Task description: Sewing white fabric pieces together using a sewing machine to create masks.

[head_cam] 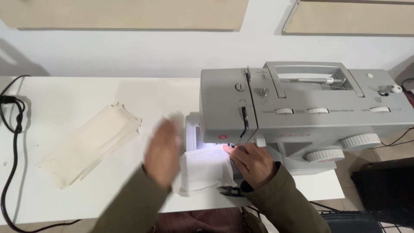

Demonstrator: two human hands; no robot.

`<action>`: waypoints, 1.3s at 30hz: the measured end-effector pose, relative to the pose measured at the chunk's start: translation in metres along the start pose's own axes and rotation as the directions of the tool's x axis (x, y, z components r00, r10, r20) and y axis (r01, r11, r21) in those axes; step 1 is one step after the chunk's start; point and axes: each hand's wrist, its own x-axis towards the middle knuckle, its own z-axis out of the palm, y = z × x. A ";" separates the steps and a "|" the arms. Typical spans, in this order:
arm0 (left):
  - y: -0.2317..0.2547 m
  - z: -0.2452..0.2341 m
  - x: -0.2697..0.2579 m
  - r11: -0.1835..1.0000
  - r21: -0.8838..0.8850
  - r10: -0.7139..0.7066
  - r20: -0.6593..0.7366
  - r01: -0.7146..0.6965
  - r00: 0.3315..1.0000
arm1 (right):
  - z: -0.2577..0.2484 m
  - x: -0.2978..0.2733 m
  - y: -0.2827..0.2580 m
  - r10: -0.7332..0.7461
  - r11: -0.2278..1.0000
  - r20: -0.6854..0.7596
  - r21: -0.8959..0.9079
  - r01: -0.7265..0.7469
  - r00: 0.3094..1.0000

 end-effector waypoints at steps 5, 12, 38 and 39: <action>0.071 -0.033 -0.025 0.945 -0.295 0.198 0.167 -0.143 0.966 | 0.003 0.005 -0.008 0.005 1.000 -0.016 -0.016 -0.005 1.000; 0.042 -0.041 0.002 0.931 -0.334 0.248 0.279 -0.148 0.928 | 0.024 -0.002 0.003 0.095 0.993 -0.009 -0.071 -0.095 0.995; 0.057 -0.015 0.017 0.893 -0.412 0.293 0.218 -0.184 0.931 | 0.017 0.013 0.069 0.121 0.992 -0.106 0.058 -0.115 0.987; 0.057 -0.015 0.017 0.893 -0.410 0.292 0.207 -0.188 0.934 | 0.018 0.014 0.071 0.111 0.992 -0.108 0.065 -0.104 0.988</action>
